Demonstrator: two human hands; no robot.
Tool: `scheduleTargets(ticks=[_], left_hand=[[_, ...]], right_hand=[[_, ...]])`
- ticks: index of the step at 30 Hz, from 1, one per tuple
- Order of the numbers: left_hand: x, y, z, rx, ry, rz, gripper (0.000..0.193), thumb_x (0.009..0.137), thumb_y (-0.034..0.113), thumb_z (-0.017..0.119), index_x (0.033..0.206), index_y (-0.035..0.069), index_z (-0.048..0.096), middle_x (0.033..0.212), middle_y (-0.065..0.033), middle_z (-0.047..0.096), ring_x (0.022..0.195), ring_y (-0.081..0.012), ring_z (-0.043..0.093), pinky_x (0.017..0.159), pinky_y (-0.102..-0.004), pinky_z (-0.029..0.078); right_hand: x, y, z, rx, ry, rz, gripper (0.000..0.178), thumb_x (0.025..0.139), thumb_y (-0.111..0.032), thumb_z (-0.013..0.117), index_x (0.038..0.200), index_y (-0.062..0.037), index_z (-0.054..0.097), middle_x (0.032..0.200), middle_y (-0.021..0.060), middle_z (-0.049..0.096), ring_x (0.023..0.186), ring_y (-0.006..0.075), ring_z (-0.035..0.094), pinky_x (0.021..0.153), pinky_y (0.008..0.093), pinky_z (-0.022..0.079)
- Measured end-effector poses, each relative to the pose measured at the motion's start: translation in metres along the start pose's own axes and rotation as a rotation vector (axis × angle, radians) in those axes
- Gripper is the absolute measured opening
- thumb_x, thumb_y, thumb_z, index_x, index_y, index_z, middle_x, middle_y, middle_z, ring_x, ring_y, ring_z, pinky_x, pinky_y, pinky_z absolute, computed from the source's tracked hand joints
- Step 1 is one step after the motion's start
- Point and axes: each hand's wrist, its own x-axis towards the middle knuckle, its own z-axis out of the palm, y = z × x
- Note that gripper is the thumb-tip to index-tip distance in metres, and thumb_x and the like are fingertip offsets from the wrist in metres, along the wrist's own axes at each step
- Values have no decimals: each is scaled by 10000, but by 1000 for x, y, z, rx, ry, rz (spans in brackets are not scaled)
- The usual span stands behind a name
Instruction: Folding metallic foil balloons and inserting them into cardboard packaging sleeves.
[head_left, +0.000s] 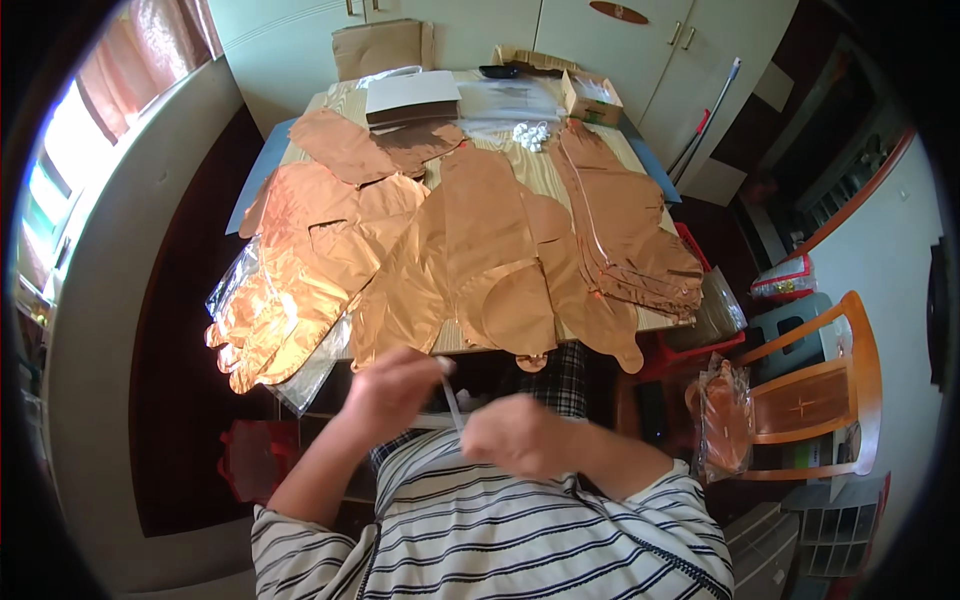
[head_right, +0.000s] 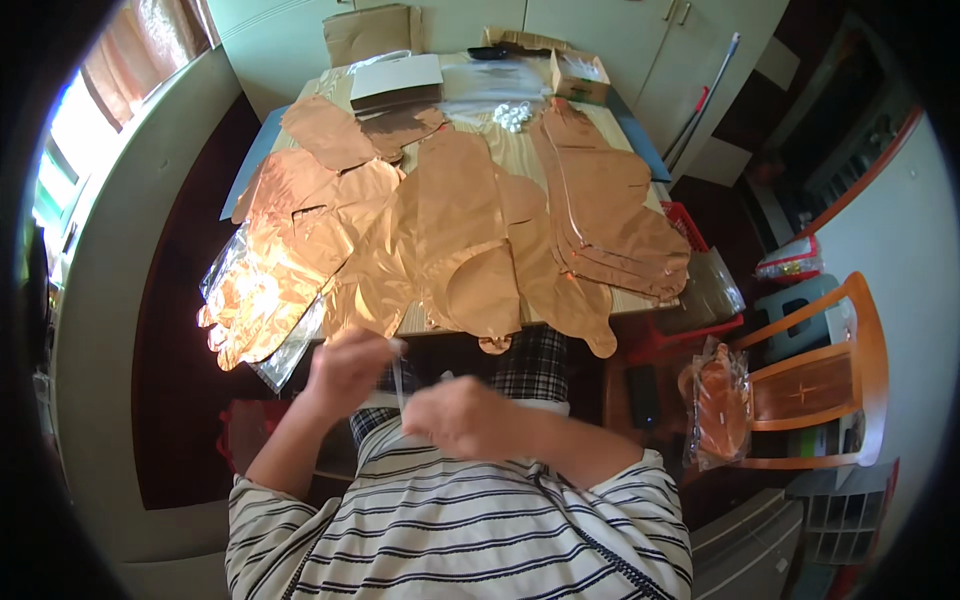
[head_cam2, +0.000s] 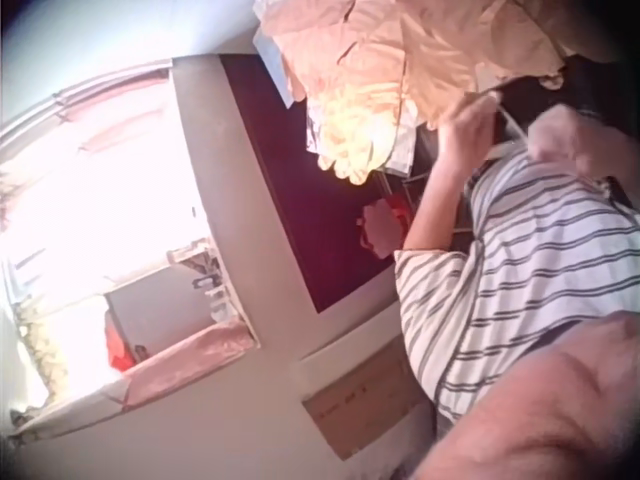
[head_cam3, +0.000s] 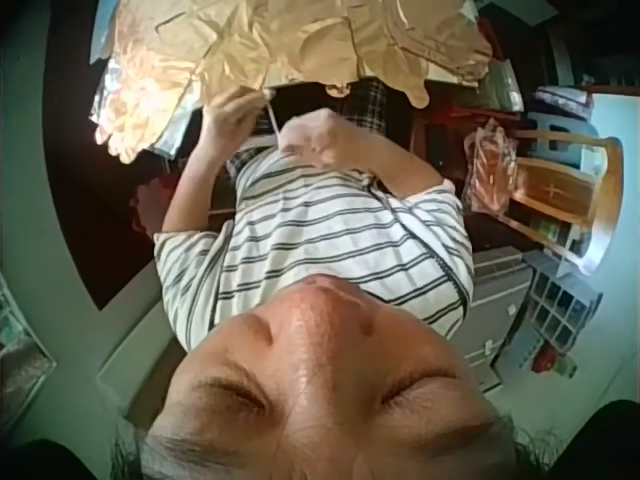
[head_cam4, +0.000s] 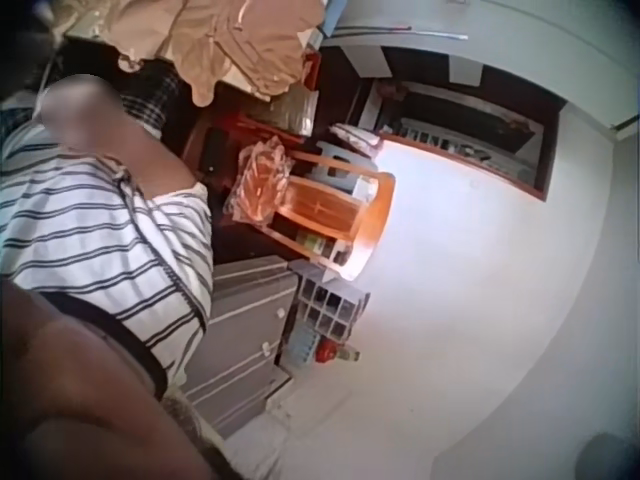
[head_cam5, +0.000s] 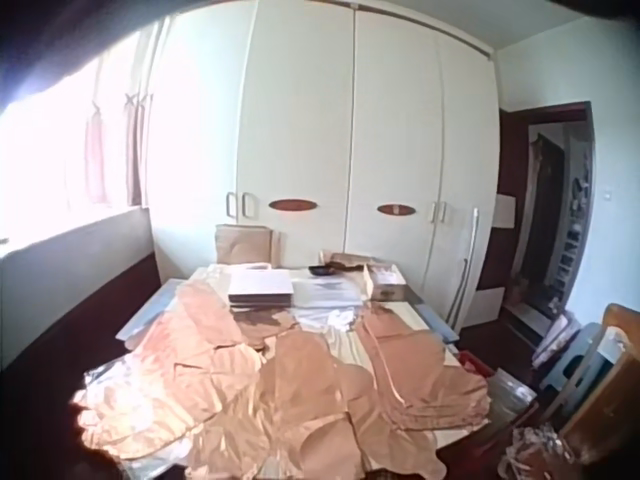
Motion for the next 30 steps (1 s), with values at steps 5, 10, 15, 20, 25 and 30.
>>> scheduleTargets(ticks=[5, 10, 15, 20, 25, 30], left_hand=[[10, 20, -4, 129, -125, 70, 285, 816, -88, 658, 1058, 46, 730, 937, -138, 686, 804, -275, 684, 713, -345, 574], [-5, 31, 18, -359, -279, 169, 293, 791, -74, 708, 1063, 34, 732, 902, -112, 663, 829, -234, 665, 746, -341, 567], [14, 2, 0, -59, -8, -97, 277, 812, -77, 693, 1067, 26, 723, 912, -113, 676, 750, -241, 671, 670, -323, 557], [16, 25, -1, -207, -98, 63, 308, 811, -80, 682, 1086, 51, 729, 887, -109, 667, 773, -238, 662, 685, -326, 550], [1, 17, 26, -391, -273, 131, 283, 804, -95, 682, 1062, 17, 717, 803, -117, 628, 741, -272, 648, 679, -331, 544], [23, 4, -8, -113, 50, -23, 239, 880, -58, 648, 1084, 37, 728, 827, -132, 657, 635, -215, 638, 563, -304, 511]], right_hand=[[3, 23, -6, -151, 65, 64, 73, 858, -76, 653, 849, -66, 581, 753, 119, 569, 664, 319, 610, 596, 386, 490], [7, 8, -32, -58, 177, 93, 63, 910, -60, 622, 857, -48, 590, 734, 95, 565, 629, 307, 583, 580, 372, 478], [-5, -3, 1, 46, -2, 5, 46, 893, -38, 630, 855, -38, 603, 752, 124, 594, 656, 290, 599, 613, 365, 495], [-1, 20, -18, -180, 115, 111, 60, 915, -75, 621, 869, -44, 598, 750, 102, 590, 663, 291, 613, 602, 363, 499], [9, 4, -34, -13, 130, 77, 48, 885, -61, 635, 863, -36, 601, 764, 104, 590, 688, 291, 615, 621, 368, 508], [-10, -1, -2, 90, -91, 49, 106, 942, -74, 610, 847, -33, 591, 724, 105, 592, 604, 283, 593, 579, 333, 488]])
